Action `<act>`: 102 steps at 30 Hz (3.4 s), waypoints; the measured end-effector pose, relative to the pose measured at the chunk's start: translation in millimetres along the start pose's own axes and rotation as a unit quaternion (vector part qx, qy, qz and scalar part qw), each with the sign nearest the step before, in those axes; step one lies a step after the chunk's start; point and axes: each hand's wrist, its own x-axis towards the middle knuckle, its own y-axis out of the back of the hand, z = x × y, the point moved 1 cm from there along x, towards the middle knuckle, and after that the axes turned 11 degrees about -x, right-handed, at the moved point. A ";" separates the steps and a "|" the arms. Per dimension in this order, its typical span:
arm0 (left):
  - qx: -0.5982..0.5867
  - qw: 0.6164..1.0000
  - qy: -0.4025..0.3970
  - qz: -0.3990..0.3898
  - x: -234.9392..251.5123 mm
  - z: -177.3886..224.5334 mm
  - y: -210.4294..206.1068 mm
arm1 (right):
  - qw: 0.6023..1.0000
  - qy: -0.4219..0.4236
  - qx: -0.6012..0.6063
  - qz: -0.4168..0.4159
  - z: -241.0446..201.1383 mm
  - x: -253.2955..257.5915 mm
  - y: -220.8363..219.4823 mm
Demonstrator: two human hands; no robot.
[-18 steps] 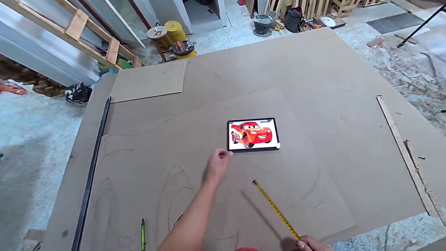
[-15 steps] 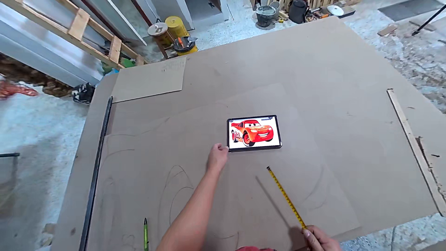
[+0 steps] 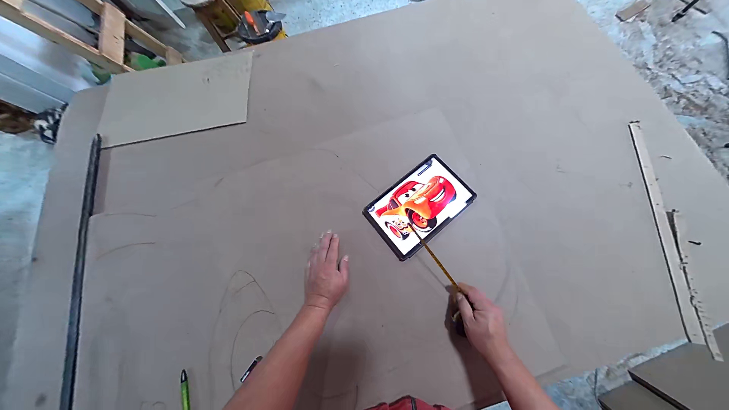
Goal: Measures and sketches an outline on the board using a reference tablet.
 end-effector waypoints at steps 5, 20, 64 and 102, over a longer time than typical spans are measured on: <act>0.004 0.999 -0.031 0.023 -0.9 -6.1 -10.6 | 0.999 -0.017 -0.005 0.042 -15.8 40.8 -6.1; -0.007 0.998 -0.053 0.045 -0.7 -9.5 -10.8 | 0.995 0.059 -0.058 0.053 -38.3 93.0 -10.5; -0.027 0.997 -0.051 0.047 1.0 -7.7 -7.0 | 0.994 0.043 -0.099 0.009 -38.5 101.8 -11.8; -0.024 0.998 -0.049 0.042 -0.1 -9.0 -9.2 | 0.994 0.056 -0.089 0.021 -37.6 101.7 -13.2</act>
